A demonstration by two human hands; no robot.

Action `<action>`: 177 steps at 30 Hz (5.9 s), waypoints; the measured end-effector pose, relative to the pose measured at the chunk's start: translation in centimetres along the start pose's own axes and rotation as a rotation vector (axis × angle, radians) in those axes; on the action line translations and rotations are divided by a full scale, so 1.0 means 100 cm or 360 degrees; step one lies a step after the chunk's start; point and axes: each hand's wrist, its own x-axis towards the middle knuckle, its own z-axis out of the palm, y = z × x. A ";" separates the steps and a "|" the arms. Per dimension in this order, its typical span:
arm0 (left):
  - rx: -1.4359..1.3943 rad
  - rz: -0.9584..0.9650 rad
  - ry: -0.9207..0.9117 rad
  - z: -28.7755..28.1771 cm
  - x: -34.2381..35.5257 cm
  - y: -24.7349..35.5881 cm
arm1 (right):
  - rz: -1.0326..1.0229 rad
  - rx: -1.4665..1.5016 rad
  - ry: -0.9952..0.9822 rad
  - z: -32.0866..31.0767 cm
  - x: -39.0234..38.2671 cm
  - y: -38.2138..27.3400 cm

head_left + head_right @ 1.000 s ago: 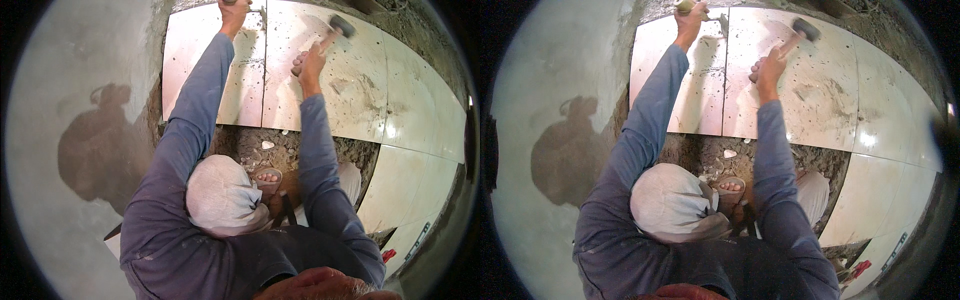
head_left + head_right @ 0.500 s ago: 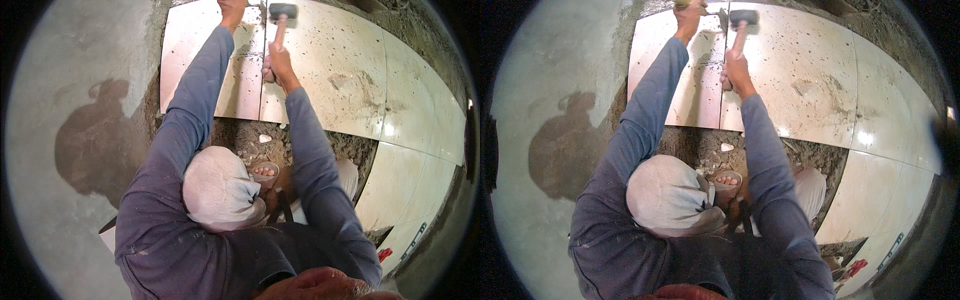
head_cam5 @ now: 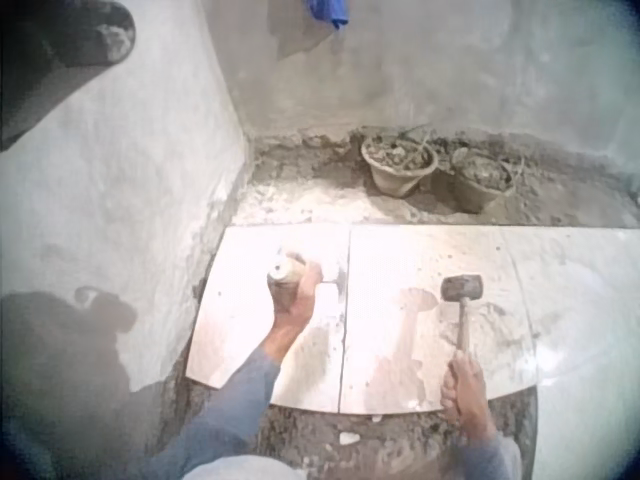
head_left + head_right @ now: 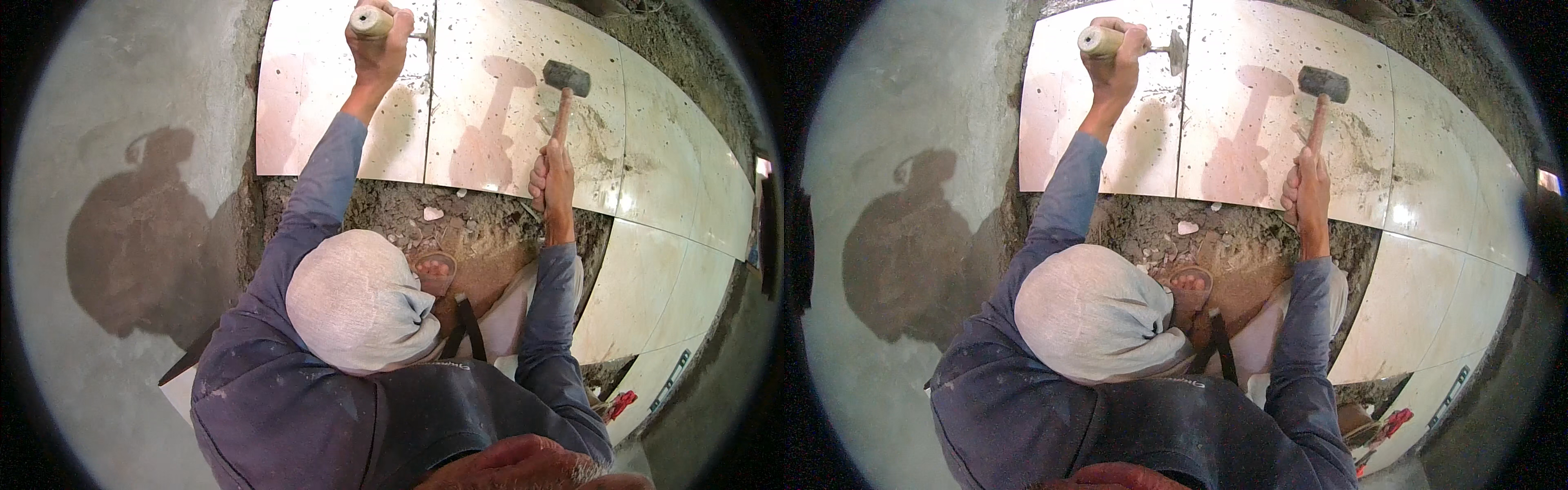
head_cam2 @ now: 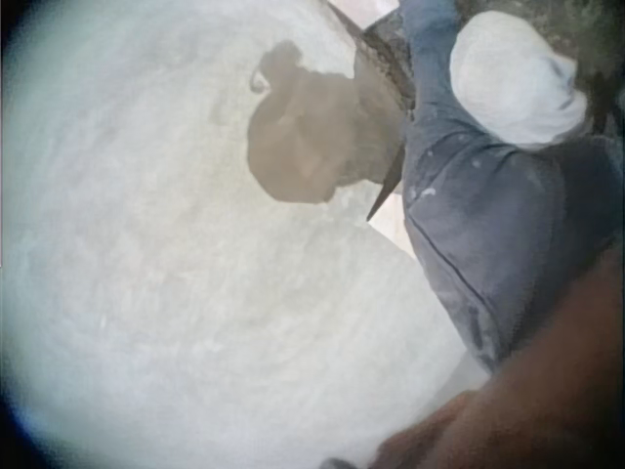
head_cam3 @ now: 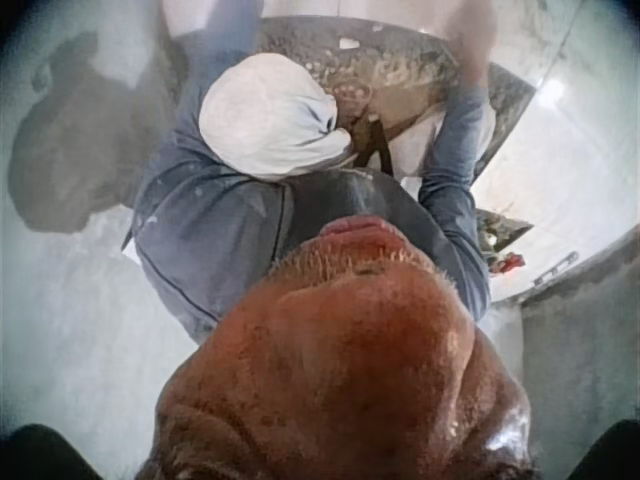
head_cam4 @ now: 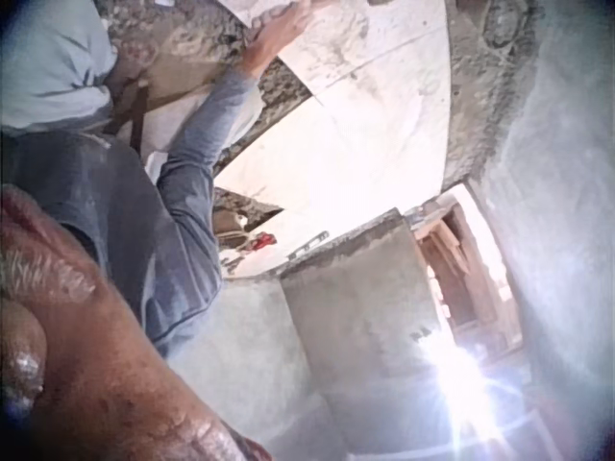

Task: The person applies mortar and positions floor tiles, tapping them into place using a rubber mallet and wiping the surfaces with a cloth.

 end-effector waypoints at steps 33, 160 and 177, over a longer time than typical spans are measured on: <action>0.0487 0.0062 0.0039 -0.012 0.016 -0.021 | -0.0047 0.0372 -0.0226 0.116 0.035 0.034; -0.0273 -0.0448 -0.0774 0.434 -0.200 0.091 | -0.0264 0.0347 0.0731 -0.385 -0.048 -0.014; -0.0279 -0.0518 -0.0749 0.436 -0.204 0.076 | -0.0167 -0.0275 0.0413 -0.364 -0.036 0.038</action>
